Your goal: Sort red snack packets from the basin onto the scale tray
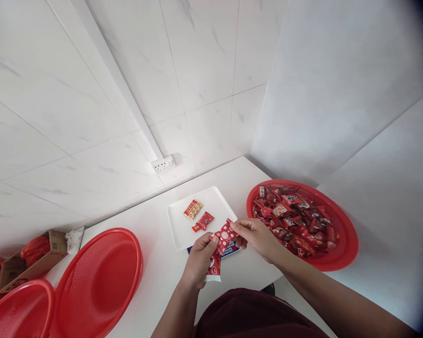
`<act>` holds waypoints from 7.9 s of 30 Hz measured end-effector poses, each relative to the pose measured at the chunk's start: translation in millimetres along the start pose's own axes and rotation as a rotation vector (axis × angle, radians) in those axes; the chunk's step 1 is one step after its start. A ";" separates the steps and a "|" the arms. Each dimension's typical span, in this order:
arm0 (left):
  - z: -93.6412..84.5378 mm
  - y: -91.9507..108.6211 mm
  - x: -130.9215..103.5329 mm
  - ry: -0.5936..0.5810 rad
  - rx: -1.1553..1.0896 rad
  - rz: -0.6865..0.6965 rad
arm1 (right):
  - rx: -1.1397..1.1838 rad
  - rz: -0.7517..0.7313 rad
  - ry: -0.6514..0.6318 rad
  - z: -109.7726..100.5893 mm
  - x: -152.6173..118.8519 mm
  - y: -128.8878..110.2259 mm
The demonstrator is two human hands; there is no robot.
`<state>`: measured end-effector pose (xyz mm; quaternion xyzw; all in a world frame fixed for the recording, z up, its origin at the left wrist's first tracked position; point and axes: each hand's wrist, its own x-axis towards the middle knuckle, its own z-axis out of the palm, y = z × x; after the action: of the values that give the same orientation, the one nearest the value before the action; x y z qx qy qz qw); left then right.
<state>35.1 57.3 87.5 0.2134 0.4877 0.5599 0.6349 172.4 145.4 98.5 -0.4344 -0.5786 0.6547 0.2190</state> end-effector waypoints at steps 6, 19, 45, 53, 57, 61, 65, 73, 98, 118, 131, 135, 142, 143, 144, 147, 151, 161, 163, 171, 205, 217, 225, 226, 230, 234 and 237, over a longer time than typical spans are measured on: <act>-4.0 0.7 1.3 -0.019 -0.029 -0.027 | 0.038 0.032 -0.016 3.4 2.7 3.5; -7.9 -2.2 4.7 0.014 -0.032 -0.075 | 0.070 0.044 -0.026 5.1 8.3 12.7; -94.9 -49.3 39.1 0.584 0.053 -0.214 | -0.460 0.125 0.063 -50.5 34.5 115.0; -57.5 -66.3 25.7 0.346 -0.069 -0.316 | -0.963 0.176 0.339 -120.6 39.9 159.4; -51.1 -66.9 20.0 0.364 -0.074 -0.346 | -1.018 0.312 0.327 -135.5 43.1 170.7; -45.2 -68.1 17.5 0.332 -0.051 -0.316 | -0.999 0.408 0.374 -134.2 53.4 177.9; -34.9 -67.1 15.5 0.325 -0.036 -0.310 | -0.945 0.452 0.430 -135.0 62.1 179.8; -21.7 -65.0 15.2 0.331 -0.025 -0.306 | -0.723 0.402 0.324 -162.5 61.2 177.9; -3.3 -50.8 20.8 0.190 -0.067 -0.320 | -0.104 0.090 0.173 -145.2 15.4 103.0; 10.7 -30.9 12.8 0.129 0.196 -0.106 | -0.065 -0.124 -0.083 -39.0 7.0 43.5; 9.6 -33.6 10.8 0.061 0.212 -0.020 | -0.041 -0.033 -0.259 -33.7 -1.8 43.2; 3.1 -37.6 9.0 0.062 0.261 -0.078 | -0.088 -0.033 -0.251 -30.9 -0.7 46.6; -8.3 -41.8 8.5 -0.002 0.331 -0.091 | -0.237 -0.079 -0.215 -22.3 2.8 52.7; -10.5 -43.5 9.9 0.000 0.331 -0.091 | -0.241 -0.077 -0.211 -21.1 4.7 56.1; -13.1 -45.6 11.8 0.012 0.339 -0.097 | -0.243 -0.072 -0.208 -19.9 7.3 60.7; -23.3 -53.7 18.1 0.111 0.396 -0.128 | -0.250 -0.039 -0.157 -17.6 19.0 79.9; -42.3 -65.2 21.0 0.252 0.405 -0.150 | -0.252 0.055 -0.013 -16.2 39.9 103.5; -69.3 -71.5 8.1 0.365 0.212 -0.244 | -0.183 0.167 -0.057 -5.8 69.5 118.4; -70.3 -72.1 7.4 0.402 0.140 -0.251 | -0.175 0.204 -0.134 -3.6 63.3 122.2; -71.6 -77.8 10.9 0.487 -0.155 -0.338 | -0.012 0.403 -0.282 -5.3 31.2 128.7; -39.5 -90.2 10.8 0.318 0.007 -0.033 | 0.329 0.379 -0.626 24.0 18.3 116.1; -117.8 -53.7 83.0 0.552 1.396 0.200 | 0.371 0.376 0.060 -43.9 21.7 117.4; -106.1 -59.7 103.0 0.402 1.448 0.260 | 0.438 0.381 0.138 -69.6 20.9 120.8; -104.9 -60.3 103.3 0.409 1.439 0.276 | 0.456 0.389 0.131 -70.7 21.2 120.4; -112.8 -55.3 99.6 0.484 1.384 0.322 | 0.542 0.430 0.098 -77.2 22.9 121.6; -145.1 -28.4 74.9 0.683 1.336 0.328 | 0.579 0.420 0.059 -82.7 23.7 126.6; -184.0 -0.1 38.0 0.910 1.314 0.288 | 0.584 0.406 0.029 -84.5 24.3 129.9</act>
<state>-126.7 41.5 -6.7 0.3548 0.8950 0.2673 0.0410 257.0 182.1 -28.4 -0.4690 -0.2657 0.8163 0.2076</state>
